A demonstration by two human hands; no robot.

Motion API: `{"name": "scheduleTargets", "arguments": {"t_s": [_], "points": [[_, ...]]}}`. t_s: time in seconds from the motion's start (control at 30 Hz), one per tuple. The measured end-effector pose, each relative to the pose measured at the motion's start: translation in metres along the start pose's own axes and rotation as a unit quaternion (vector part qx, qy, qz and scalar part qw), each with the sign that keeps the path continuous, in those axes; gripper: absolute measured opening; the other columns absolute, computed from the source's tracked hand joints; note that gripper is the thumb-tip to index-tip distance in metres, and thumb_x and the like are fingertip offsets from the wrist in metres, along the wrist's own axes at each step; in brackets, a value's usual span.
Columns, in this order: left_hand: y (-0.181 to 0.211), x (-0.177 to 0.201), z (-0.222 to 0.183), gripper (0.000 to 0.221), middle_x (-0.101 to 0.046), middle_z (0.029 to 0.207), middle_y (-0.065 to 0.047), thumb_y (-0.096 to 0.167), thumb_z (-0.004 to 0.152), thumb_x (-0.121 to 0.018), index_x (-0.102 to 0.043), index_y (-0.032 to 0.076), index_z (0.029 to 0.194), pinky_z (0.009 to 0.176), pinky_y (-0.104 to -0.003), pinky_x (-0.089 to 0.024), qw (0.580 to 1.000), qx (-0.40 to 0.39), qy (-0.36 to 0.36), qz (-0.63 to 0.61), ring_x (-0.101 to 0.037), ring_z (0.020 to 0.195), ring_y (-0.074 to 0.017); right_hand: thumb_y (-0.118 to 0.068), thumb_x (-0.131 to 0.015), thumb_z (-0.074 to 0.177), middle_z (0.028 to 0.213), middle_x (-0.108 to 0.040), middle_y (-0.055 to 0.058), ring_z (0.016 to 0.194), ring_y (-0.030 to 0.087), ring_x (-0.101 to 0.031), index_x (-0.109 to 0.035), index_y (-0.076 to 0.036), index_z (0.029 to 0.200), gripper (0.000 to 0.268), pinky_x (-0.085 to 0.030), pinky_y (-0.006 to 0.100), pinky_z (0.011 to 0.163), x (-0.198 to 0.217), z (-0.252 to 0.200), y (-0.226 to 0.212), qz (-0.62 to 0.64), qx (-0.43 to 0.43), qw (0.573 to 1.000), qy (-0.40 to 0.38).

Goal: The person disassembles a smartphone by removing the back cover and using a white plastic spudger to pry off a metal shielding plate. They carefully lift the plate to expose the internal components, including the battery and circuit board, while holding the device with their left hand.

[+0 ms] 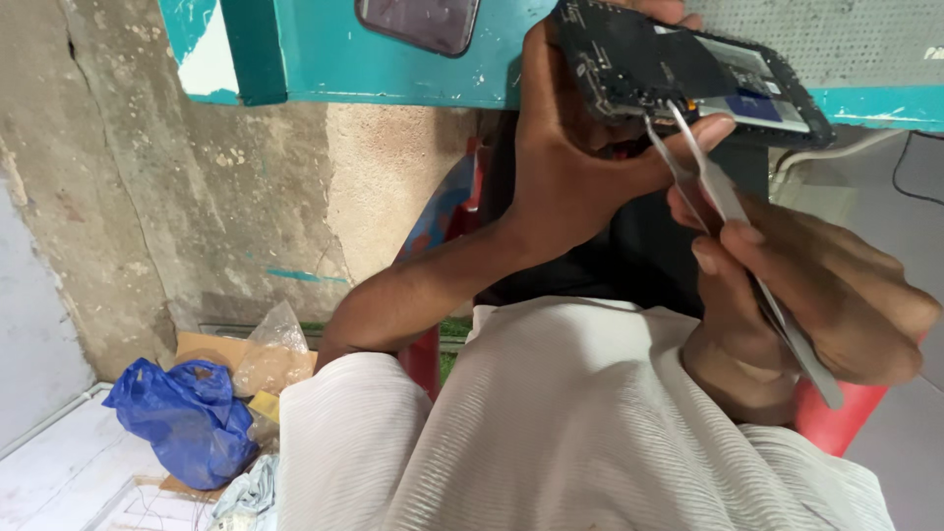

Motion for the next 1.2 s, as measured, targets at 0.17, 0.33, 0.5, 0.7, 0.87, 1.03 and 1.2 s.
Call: {"name": "scheduleTargets", "arguments": {"t_s": [0.17, 0.33, 0.5, 0.7, 0.87, 1.03, 1.2], "points": [[-0.003, 0.003, -0.001, 0.066, -0.057, 0.131, -0.006, -0.006, 0.094, -0.087, -0.037, 0.003, 0.136, 0.106, -0.03, -0.064, 1.0, -0.002, 0.016, -0.005, -0.061, 0.119, -0.0118, 0.005, -0.077, 0.099, 0.1, -0.071, 0.036, 0.089, 0.042, -0.079, -0.065, 0.011, 0.104, 0.015, -0.069, 0.046, 0.079, -0.005, 0.006, 0.003, -0.011, -0.006, 1.0, -0.009], [-0.003, 0.005, 0.001, 0.066, -0.058, 0.134, -0.008, -0.004, 0.092, -0.088, -0.037, 0.002, 0.135, 0.107, -0.031, -0.065, 0.999, -0.01, 0.027, 0.027, -0.061, 0.122, -0.0133, 0.007, -0.077, 0.098, 0.098, -0.072, 0.034, 0.088, 0.041, -0.079, -0.065, 0.012, 0.1, 0.014, -0.069, 0.046, 0.078, -0.007, 0.006, 0.006, 0.013, 0.003, 1.0, 0.026], [-0.004, 0.006, 0.0, 0.067, -0.059, 0.133, -0.009, -0.004, 0.091, -0.089, -0.038, 0.001, 0.135, 0.108, -0.033, -0.065, 0.999, -0.009, 0.033, 0.03, -0.061, 0.124, -0.0145, 0.009, -0.076, 0.094, 0.093, -0.071, 0.035, 0.089, 0.044, -0.078, -0.063, 0.014, 0.095, 0.014, -0.068, 0.046, 0.075, -0.009, 0.011, 0.005, 0.007, 0.033, 0.999, -0.001], [-0.004, 0.006, 0.0, 0.066, -0.059, 0.129, -0.006, -0.005, 0.092, -0.089, -0.039, 0.002, 0.135, 0.108, -0.031, -0.064, 0.999, -0.023, 0.028, 0.011, -0.062, 0.124, -0.0125, 0.007, -0.08, 0.096, 0.094, -0.072, 0.032, 0.088, 0.042, -0.079, -0.065, 0.011, 0.101, 0.016, -0.067, 0.044, 0.073, -0.013, 0.013, 0.001, -0.049, 0.046, 0.998, -0.018], [-0.003, 0.005, 0.0, 0.059, -0.057, 0.126, -0.005, -0.005, 0.094, -0.087, -0.04, 0.001, 0.13, 0.106, -0.029, -0.062, 0.998, -0.026, 0.046, -0.015, -0.062, 0.118, -0.0109, 0.005, -0.08, 0.096, 0.094, -0.074, 0.026, 0.084, 0.038, -0.076, -0.065, 0.007, 0.107, 0.018, -0.062, 0.041, 0.072, -0.028, 0.013, -0.014, -0.156, 0.055, 0.979, -0.119], [-0.004, 0.006, 0.0, 0.059, -0.06, 0.125, -0.009, -0.001, 0.095, -0.085, -0.039, 0.0, 0.131, 0.1, -0.028, -0.064, 0.999, -0.002, 0.052, 0.0, -0.065, 0.108, -0.0118, 0.002, -0.083, 0.101, 0.106, -0.077, 0.022, 0.092, 0.032, -0.077, -0.069, -0.001, 0.116, 0.02, -0.063, 0.037, 0.073, -0.038, 0.003, -0.026, -0.195, 0.054, 0.979, -0.004], [-0.005, 0.004, 0.001, 0.052, -0.059, 0.121, -0.009, -0.002, 0.098, -0.085, -0.042, 0.001, 0.128, 0.098, -0.027, -0.063, 0.999, -0.013, 0.039, -0.011, -0.065, 0.106, -0.0114, 0.005, -0.083, 0.099, 0.104, -0.076, 0.024, 0.088, 0.033, -0.075, -0.068, 0.001, 0.112, 0.02, -0.064, 0.041, 0.073, -0.043, -0.001, -0.023, -0.212, 0.075, 0.974, -0.007]]}}
Point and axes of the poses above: each hand's wrist, its own z-axis towards the middle knuckle, its own x-axis out of the back of the hand, y = z × x, the point moved 10 cm from there along z, towards the middle knuckle
